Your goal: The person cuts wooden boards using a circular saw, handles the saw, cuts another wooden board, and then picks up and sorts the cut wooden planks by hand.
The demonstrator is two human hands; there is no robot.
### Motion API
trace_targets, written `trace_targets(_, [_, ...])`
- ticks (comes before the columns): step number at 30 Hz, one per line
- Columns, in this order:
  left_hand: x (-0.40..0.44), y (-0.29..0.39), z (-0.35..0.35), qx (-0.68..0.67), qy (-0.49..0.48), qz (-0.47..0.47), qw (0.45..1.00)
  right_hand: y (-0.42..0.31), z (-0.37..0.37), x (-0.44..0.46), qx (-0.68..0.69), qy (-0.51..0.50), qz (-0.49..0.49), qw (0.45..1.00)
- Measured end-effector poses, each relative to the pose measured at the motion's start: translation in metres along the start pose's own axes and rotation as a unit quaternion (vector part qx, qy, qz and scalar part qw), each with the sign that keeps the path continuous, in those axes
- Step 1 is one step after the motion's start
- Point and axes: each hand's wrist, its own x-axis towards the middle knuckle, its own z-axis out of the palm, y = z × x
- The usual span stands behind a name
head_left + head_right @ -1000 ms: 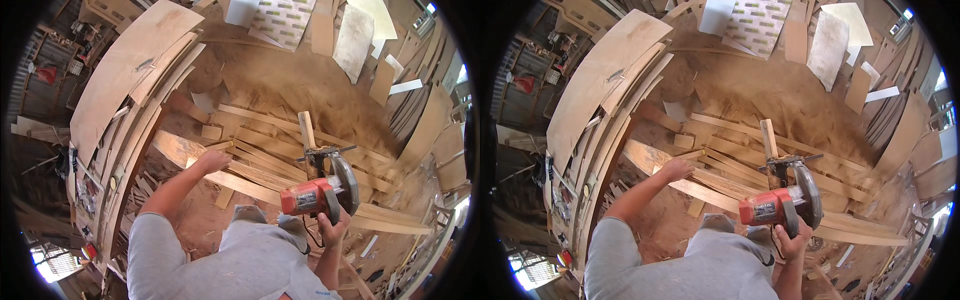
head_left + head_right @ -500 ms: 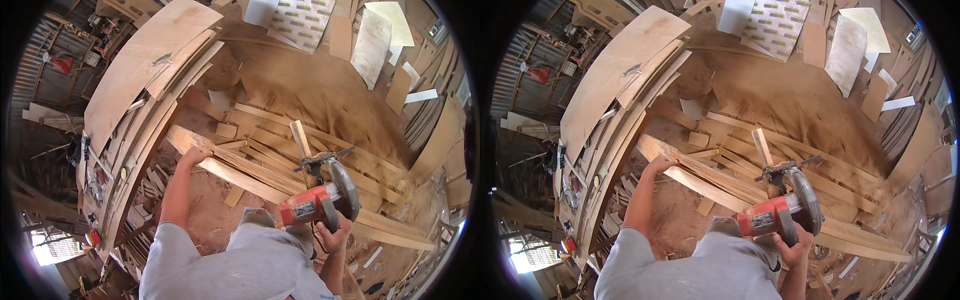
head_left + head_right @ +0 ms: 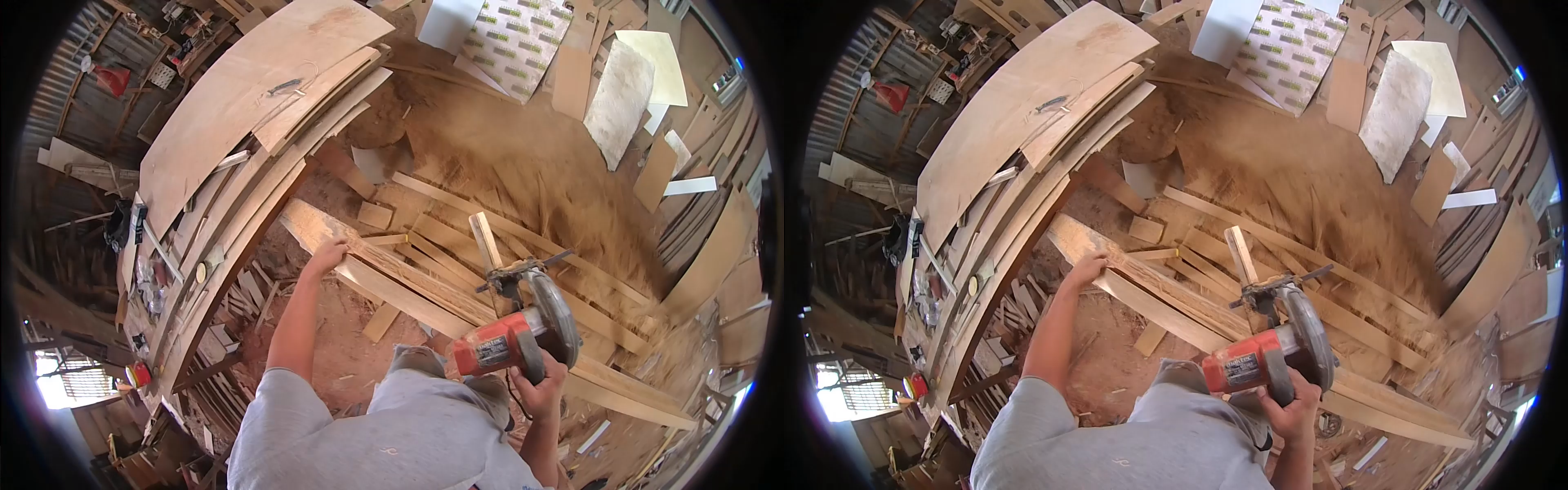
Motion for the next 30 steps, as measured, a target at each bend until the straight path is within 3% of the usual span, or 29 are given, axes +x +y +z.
trace_targets(3, [-0.055,0.053,0.012,0.073,0.225,0.188,0.953,-0.011,0.011,0.011,-0.073,-0.008,-0.019,0.997])
trace_targets(6, [-0.11,0.131,0.049,-0.112,-0.023,0.236,0.965,0.015,0.023,0.028,-0.193,-0.043,-0.129,0.972])
trace_targets(7, [-0.138,0.165,0.071,-0.133,-0.047,0.234,0.962,0.013,0.026,0.034,-0.23,-0.055,-0.164,0.958])
trace_targets(10, [-0.182,0.226,0.123,-0.209,-0.155,0.216,0.941,-0.004,0.038,0.047,-0.392,-0.15,-0.15,0.895])
trace_targets(11, [-0.187,0.233,0.138,-0.199,-0.169,0.168,0.951,-0.003,0.042,0.053,-0.384,-0.125,-0.246,0.881])
trace_targets(13, [-0.226,0.261,0.136,-0.101,-0.082,0.153,0.98,0.006,0.047,0.066,-0.357,-0.076,-0.432,0.824])
trace_targets(17, [-0.24,0.219,0.15,-0.227,-0.123,0.111,0.96,0.04,0.049,0.062,-0.403,-0.094,-0.498,0.762])
trace_targets(21, [-0.275,0.17,0.171,-0.354,-0.073,0.176,0.916,0.023,0.045,0.034,-0.386,-0.035,-0.592,0.706])
trace_targets(26, [-0.308,0.111,0.187,-0.372,-0.082,0.218,0.899,0.058,0.054,0.001,-0.335,-0.144,-0.497,0.788])
trace_targets(30, [-0.333,0.092,0.197,-0.359,-0.037,0.214,0.908,0.071,0.044,-0.007,-0.298,-0.186,-0.501,0.791])
